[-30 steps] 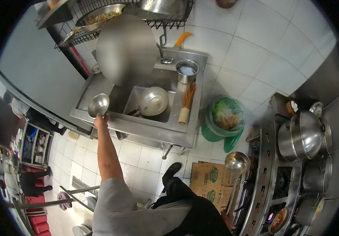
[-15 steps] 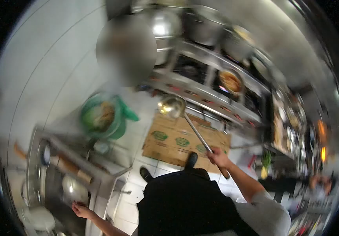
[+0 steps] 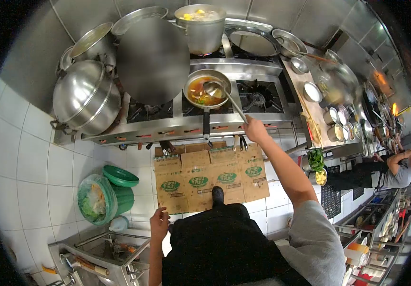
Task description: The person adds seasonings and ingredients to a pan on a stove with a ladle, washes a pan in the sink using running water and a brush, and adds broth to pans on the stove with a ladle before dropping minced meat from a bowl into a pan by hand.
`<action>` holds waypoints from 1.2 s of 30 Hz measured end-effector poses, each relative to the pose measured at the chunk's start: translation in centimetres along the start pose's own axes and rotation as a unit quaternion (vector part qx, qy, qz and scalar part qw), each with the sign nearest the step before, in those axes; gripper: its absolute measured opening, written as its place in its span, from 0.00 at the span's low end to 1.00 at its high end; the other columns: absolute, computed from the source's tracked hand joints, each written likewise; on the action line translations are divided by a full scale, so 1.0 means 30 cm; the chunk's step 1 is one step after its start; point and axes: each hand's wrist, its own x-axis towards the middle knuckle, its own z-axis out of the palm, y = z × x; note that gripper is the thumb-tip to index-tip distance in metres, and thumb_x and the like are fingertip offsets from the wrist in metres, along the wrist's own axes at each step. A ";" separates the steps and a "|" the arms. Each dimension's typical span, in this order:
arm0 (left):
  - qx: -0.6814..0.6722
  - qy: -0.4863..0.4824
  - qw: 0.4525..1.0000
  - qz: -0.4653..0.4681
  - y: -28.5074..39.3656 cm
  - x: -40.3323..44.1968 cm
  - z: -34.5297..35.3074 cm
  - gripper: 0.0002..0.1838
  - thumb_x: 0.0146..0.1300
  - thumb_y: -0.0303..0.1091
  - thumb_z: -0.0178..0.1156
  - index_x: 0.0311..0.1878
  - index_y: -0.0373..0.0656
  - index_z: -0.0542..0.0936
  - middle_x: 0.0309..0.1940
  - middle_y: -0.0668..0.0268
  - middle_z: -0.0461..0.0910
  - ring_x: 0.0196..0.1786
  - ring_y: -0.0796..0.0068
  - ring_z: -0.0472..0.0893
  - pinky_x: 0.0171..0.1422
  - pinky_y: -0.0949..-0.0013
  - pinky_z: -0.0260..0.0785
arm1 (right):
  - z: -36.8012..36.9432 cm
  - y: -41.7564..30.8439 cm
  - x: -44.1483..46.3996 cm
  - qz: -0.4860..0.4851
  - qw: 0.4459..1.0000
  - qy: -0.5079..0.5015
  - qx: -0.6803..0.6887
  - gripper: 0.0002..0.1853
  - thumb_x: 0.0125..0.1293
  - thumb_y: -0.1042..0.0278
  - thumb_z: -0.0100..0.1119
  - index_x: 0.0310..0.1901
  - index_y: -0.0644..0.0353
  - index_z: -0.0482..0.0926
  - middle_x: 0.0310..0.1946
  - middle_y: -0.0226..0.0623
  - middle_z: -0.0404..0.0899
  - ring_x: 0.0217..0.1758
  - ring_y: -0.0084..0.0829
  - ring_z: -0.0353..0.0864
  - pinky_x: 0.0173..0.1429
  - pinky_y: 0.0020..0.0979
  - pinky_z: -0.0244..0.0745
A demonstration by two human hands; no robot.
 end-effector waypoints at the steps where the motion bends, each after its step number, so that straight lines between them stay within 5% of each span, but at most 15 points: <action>1: 0.023 -0.007 1.000 -0.009 0.066 0.009 0.041 0.14 0.72 0.30 0.58 0.57 0.33 0.79 0.30 0.59 0.82 0.29 0.74 0.81 0.35 0.69 0.76 | 0.040 0.028 0.072 -0.016 1.000 -0.008 -0.022 0.27 0.67 0.62 0.59 0.64 0.70 0.74 0.40 0.67 0.82 0.47 0.63 0.83 0.52 0.53 0.79; 4: 0.089 -0.034 0.995 -0.016 0.113 0.047 0.123 0.13 0.73 0.32 0.59 0.55 0.36 0.80 0.30 0.59 0.85 0.30 0.71 0.84 0.36 0.68 0.77 | 0.072 0.030 0.214 0.024 0.998 -0.056 -0.007 0.25 0.66 0.65 0.58 0.61 0.72 0.75 0.37 0.66 0.82 0.46 0.64 0.82 0.52 0.54 0.78; 7: 0.094 -0.030 0.995 -0.029 0.095 0.086 0.151 0.12 0.73 0.32 0.59 0.53 0.37 0.81 0.29 0.60 0.85 0.29 0.71 0.84 0.36 0.68 0.77 | 0.233 0.110 0.312 -0.122 0.990 0.056 -0.045 0.20 0.67 0.66 0.59 0.55 0.72 0.76 0.28 0.57 0.83 0.35 0.56 0.86 0.40 0.49 0.81; 9: 0.088 -0.021 0.995 -0.036 0.118 0.116 0.145 0.11 0.73 0.32 0.59 0.52 0.36 0.81 0.29 0.60 0.85 0.28 0.71 0.84 0.35 0.68 0.77 | 0.153 0.071 0.331 0.067 0.978 -0.091 0.175 0.16 0.69 0.65 0.59 0.50 0.71 0.76 0.25 0.48 0.80 0.26 0.45 0.82 0.31 0.43 0.78; 11: 0.114 -0.018 0.992 -0.058 0.163 0.162 0.143 0.11 0.73 0.32 0.59 0.52 0.35 0.81 0.29 0.59 0.85 0.28 0.73 0.84 0.34 0.68 0.77 | 0.135 0.032 0.315 0.177 0.913 -0.157 0.333 0.14 0.73 0.63 0.58 0.47 0.68 0.76 0.23 0.34 0.74 0.17 0.26 0.72 0.18 0.31 0.68; 14: 0.093 -0.034 0.994 -0.043 0.168 0.267 0.145 0.12 0.74 0.34 0.59 0.51 0.35 0.80 0.29 0.59 0.85 0.28 0.73 0.84 0.34 0.69 0.77 | 0.084 0.059 0.352 0.290 0.721 -0.254 0.576 0.14 0.74 0.64 0.56 0.49 0.69 0.75 0.21 0.33 0.72 0.16 0.26 0.70 0.18 0.31 0.65; 17: 0.121 -0.058 0.991 -0.020 0.181 0.421 0.145 0.13 0.76 0.37 0.57 0.50 0.35 0.80 0.28 0.58 0.84 0.28 0.72 0.84 0.33 0.69 0.77 | 0.044 0.067 0.336 0.278 0.770 -0.232 0.525 0.15 0.75 0.64 0.55 0.53 0.68 0.76 0.20 0.31 0.71 0.17 0.25 0.69 0.18 0.30 0.64; 20: 0.093 -0.090 0.991 -0.020 0.235 0.582 0.137 0.14 0.77 0.36 0.56 0.51 0.33 0.80 0.29 0.59 0.83 0.28 0.73 0.83 0.33 0.68 0.77 | -0.034 0.019 0.325 0.177 0.915 -0.158 0.326 0.16 0.74 0.63 0.56 0.56 0.66 0.77 0.20 0.31 0.71 0.17 0.26 0.69 0.20 0.32 0.66; 22: 0.074 -0.111 0.991 -0.017 0.301 0.687 0.130 0.15 0.77 0.36 0.56 0.53 0.32 0.78 0.29 0.60 0.82 0.28 0.76 0.81 0.35 0.70 0.76 | -0.022 0.059 0.350 0.060 0.984 -0.068 0.154 0.20 0.72 0.64 0.58 0.61 0.65 0.77 0.25 0.49 0.81 0.23 0.38 0.82 0.29 0.41 0.77; 24: 0.080 -0.120 0.990 -0.006 0.324 0.781 0.119 0.13 0.77 0.32 0.54 0.54 0.32 0.78 0.29 0.61 0.81 0.29 0.76 0.80 0.35 0.70 0.76 | -0.023 0.056 0.366 -0.025 0.997 0.014 0.070 0.21 0.71 0.64 0.58 0.62 0.66 0.77 0.31 0.59 0.84 0.29 0.46 0.88 0.36 0.46 0.80; 25: 0.078 -0.125 0.989 -0.002 0.328 0.825 0.111 0.12 0.77 0.32 0.54 0.54 0.32 0.78 0.29 0.62 0.81 0.29 0.76 0.80 0.35 0.70 0.76 | -0.068 0.006 0.368 0.051 0.993 -0.040 0.095 0.22 0.70 0.66 0.58 0.62 0.67 0.76 0.39 0.70 0.81 0.40 0.52 0.89 0.44 0.50 0.81; 28: 0.062 -0.131 0.989 0.021 0.358 0.912 0.098 0.12 0.76 0.34 0.56 0.51 0.34 0.79 0.28 0.59 0.82 0.29 0.72 0.83 0.34 0.69 0.76 | 0.025 0.036 0.378 0.000 0.999 -0.024 0.040 0.24 0.71 0.64 0.58 0.63 0.69 0.74 0.30 0.62 0.84 0.33 0.59 0.85 0.39 0.52 0.81; 31: 0.041 -0.150 0.988 -0.008 0.343 0.977 0.085 0.11 0.77 0.34 0.55 0.51 0.34 0.79 0.29 0.59 0.82 0.29 0.73 0.82 0.34 0.70 0.76 | 0.041 -0.047 0.371 0.260 0.883 -0.210 0.329 0.22 0.74 0.62 0.57 0.64 0.66 0.74 0.26 0.42 0.81 0.21 0.35 0.78 0.26 0.37 0.74; 35: 0.014 -0.164 0.986 -0.029 0.299 1.037 0.066 0.10 0.77 0.32 0.54 0.52 0.35 0.78 0.32 0.61 0.82 0.31 0.75 0.82 0.35 0.70 0.77 | -0.010 -0.073 0.366 0.372 0.552 -0.301 0.683 0.09 0.78 0.63 0.53 0.52 0.57 0.72 0.26 0.26 0.68 0.19 0.16 0.59 0.20 0.22 0.55; 36: 0.003 -0.161 0.987 -0.025 0.295 1.045 0.057 0.10 0.77 0.31 0.54 0.52 0.35 0.77 0.33 0.63 0.81 0.31 0.76 0.82 0.35 0.71 0.77 | -0.029 -0.088 0.357 0.369 0.550 -0.301 0.686 0.09 0.78 0.63 0.53 0.52 0.57 0.72 0.25 0.26 0.68 0.19 0.16 0.59 0.20 0.22 0.55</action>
